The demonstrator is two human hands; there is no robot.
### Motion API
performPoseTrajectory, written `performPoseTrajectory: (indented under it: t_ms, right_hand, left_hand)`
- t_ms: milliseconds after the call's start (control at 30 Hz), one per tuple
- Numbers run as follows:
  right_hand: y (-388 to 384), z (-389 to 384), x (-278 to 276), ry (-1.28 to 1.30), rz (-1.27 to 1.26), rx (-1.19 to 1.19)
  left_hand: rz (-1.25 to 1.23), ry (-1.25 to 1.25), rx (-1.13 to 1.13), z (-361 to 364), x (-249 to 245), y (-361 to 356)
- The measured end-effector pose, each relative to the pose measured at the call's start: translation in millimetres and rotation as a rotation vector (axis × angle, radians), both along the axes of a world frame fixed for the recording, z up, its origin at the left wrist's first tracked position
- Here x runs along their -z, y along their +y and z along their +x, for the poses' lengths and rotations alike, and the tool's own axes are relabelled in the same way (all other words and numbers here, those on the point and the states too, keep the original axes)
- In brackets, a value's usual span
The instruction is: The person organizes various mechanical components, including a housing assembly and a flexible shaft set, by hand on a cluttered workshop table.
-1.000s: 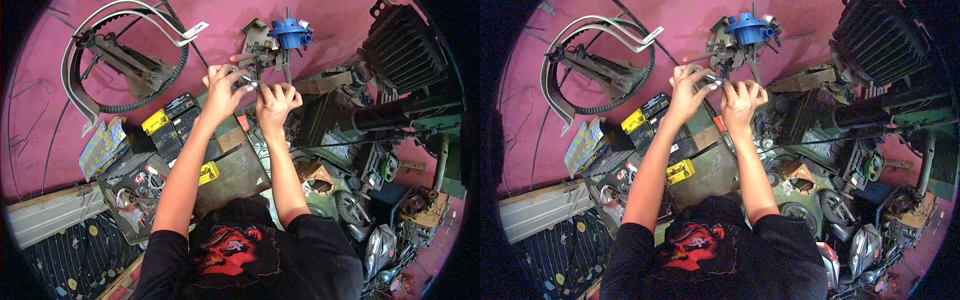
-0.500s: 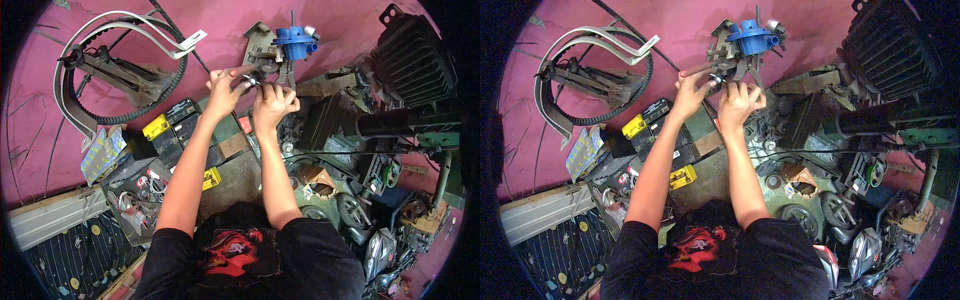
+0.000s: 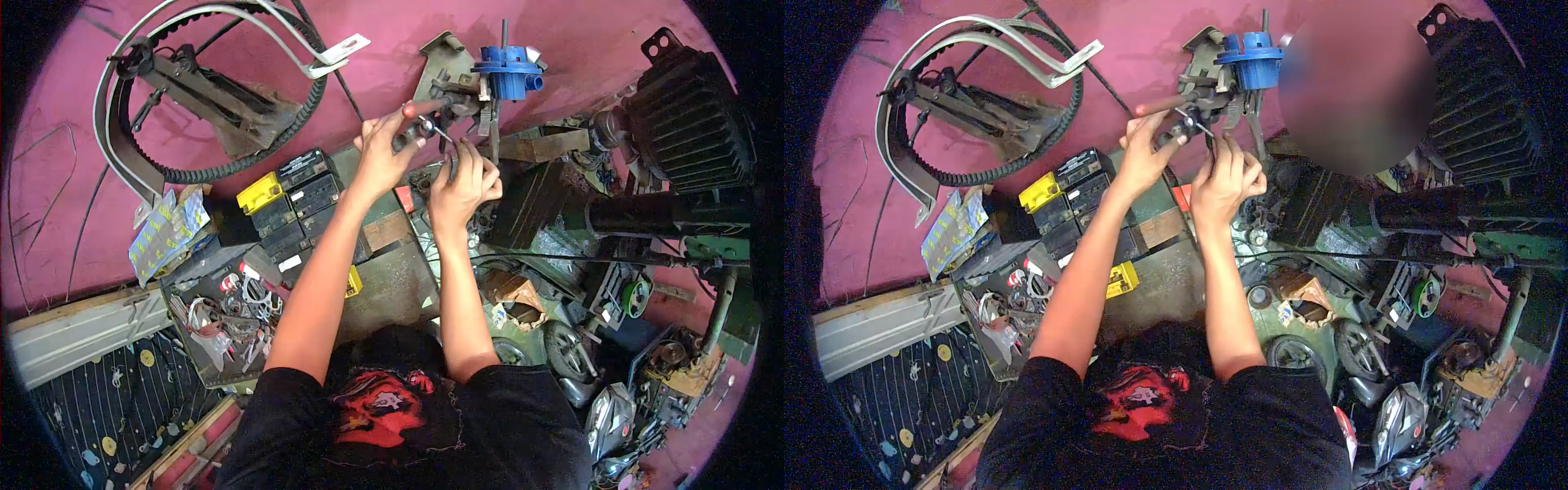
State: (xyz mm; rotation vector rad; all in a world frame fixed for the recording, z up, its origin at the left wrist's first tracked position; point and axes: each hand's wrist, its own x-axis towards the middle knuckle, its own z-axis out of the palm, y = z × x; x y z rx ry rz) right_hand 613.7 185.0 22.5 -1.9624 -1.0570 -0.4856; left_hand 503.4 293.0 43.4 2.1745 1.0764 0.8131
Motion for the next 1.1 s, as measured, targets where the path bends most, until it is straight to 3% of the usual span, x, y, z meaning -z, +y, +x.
performPoseTrajectory:
  t_ms: [167, 367, 433, 533, 700, 767, 867, 967, 1100]
  right_hand:
    - [-55, -11, 13, -0.006, -0.114, -0.175]
    - [-160, -14, 61, -0.002, -0.450, -0.435]
    - [-185, -17, 61, 0.046, -0.586, -0.473]
    - [-198, -29, 66, 0.055, -0.585, -0.509]
    - [-191, -85, 52, 0.017, -0.735, -0.736]
    - [-186, -116, 47, 0.008, -0.766, -0.928]
    - [-194, -165, 49, -0.004, -0.774, -1.206]
    - [-210, -201, 43, -0.060, -0.827, -1.406]
    - [-246, -231, 50, -0.101, -0.868, -1.482]
  left_hand:
    - [0.016, -0.037, -0.052, -46, -6, -53]
    - [-0.372, 0.127, -0.097, -172, 14, -179]
    - [-0.315, 0.095, -0.163, -216, 37, -224]
    - [-0.489, 0.050, -0.265, -262, 47, -275]
    - [-0.634, 0.056, -0.387, -288, 51, -317]
    - [-0.692, 0.069, -0.407, -291, 49, -324]
    - [-0.559, 0.301, -0.249, -298, 43, -337]
    - [-0.560, 0.331, -0.221, -313, 48, -360]
    - [-0.687, 0.316, -0.202, -346, 52, -383]
